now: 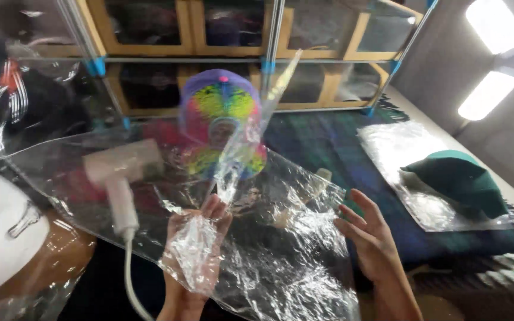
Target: The person uses a handheld steamer to apply steam to a colorful printed hat and a green hat, then brushes the colorful hat with a wooden-handled brush before placing it into a clear plastic bag.
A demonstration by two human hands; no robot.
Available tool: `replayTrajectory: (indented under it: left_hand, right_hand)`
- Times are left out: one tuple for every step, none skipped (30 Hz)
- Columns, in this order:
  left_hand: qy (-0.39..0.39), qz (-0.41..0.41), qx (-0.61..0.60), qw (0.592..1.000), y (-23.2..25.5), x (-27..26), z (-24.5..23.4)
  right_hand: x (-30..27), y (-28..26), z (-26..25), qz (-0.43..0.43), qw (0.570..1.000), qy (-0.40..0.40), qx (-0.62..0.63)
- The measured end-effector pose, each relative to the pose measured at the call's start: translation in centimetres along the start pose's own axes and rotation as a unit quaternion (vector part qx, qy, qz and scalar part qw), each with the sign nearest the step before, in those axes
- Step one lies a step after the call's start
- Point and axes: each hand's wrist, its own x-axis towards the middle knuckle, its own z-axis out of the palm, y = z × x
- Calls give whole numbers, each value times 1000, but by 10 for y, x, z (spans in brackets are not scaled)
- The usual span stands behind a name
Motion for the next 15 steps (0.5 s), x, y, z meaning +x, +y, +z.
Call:
replayTrajectory:
  left_hand:
    - [-27, 33, -3, 999, 10, -5, -7]
    - [-54, 66, -6, 996, 19, -11, -13]
    - [-47, 70, -8, 996, 27, -18, -20]
    - [-50, 87, 10, 995, 34, -26, -25]
    - [-59, 107, 29, 992, 42, -29, -29]
    - [-59, 114, 26, 991, 46, -33, -35]
    - [-49, 104, 25, 993, 49, -40, -42]
    - [-39, 94, 24, 995, 51, -46, -49]
    - [-33, 96, 23, 995, 56, -54, -52]
    - [-29, 104, 30, 994, 59, -61, -55]
    - [-31, 111, 37, 993, 62, -65, -55]
    - [-30, 110, 37, 993, 65, -71, -49]
    - [73, 68, 51, 994, 68, -75, -42]
    - [172, 22, 64, 983, 71, -79, -35]
    - [175, 21, 63, 982, 75, -88, -25]
  right_hand:
    - [5, 23, -1, -44, 997, 7, 70]
    - [10, 45, -3, -87, 986, 13, 140]
    - [6, 53, 2, -84, 987, 8, 134]
    - [2, 60, 7, -66, 981, -11, 180]
    - [3, 65, 15, -53, 971, -32, 229]
    - [-1, 60, 22, -56, 972, -39, 227]
    - [-8, 57, 27, -40, 972, -53, 225]
    - [-14, 55, 32, -25, 972, -66, 223]
    - [-14, 59, 33, -21, 973, -68, 220]
    - [-13, 64, 34, -36, 971, -74, 224]
    - [-11, 67, 34, -54, 969, -76, 230]
    - [-14, 66, 36, -52, 969, -74, 230]
    - [-14, 62, 39, -54, 973, -56, 219]
    - [-13, 58, 42, -56, 976, -37, 207]
    - [-15, 50, 44, -54, 976, -37, 206]
